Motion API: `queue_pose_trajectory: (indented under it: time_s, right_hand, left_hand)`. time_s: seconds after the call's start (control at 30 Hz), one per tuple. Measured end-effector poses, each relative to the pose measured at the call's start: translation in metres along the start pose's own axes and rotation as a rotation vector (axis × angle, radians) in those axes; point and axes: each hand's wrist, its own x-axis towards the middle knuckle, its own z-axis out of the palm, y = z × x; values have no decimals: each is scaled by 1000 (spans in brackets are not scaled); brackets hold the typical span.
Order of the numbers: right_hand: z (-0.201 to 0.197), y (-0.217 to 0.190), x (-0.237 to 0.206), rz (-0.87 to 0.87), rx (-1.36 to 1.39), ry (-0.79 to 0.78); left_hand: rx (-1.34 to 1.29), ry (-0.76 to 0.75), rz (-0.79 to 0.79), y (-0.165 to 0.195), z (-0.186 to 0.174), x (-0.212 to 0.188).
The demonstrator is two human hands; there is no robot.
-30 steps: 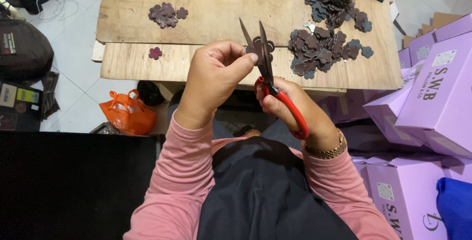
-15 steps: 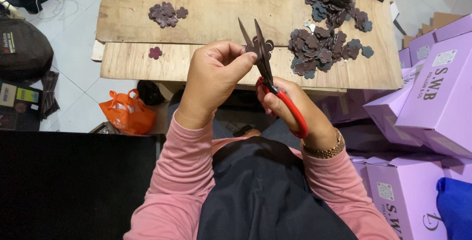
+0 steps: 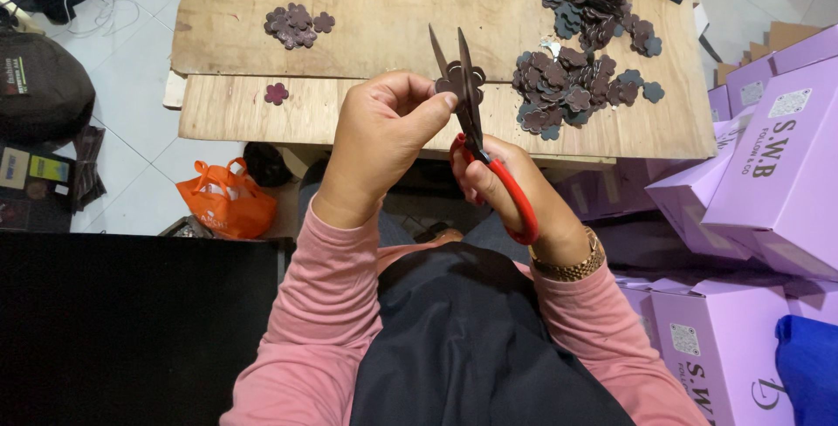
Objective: The person sits at a workbench and trims the edges of small flower-shaped leather pieces with red-handled scissors, working one piece at a time and setting trimmed pieces on the table with a pile of finished pieces.
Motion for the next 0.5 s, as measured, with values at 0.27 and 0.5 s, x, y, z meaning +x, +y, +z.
queue_pose_trajectory:
  time_s: [0.27, 0.5]
  right_hand:
    - [-1, 5, 1, 20, -37, 13]
    - [-2, 22, 12, 15, 112, 177]
  left_hand:
    - [46, -3, 23, -4, -2, 0]
    - [-2, -8, 154, -3, 1, 2]
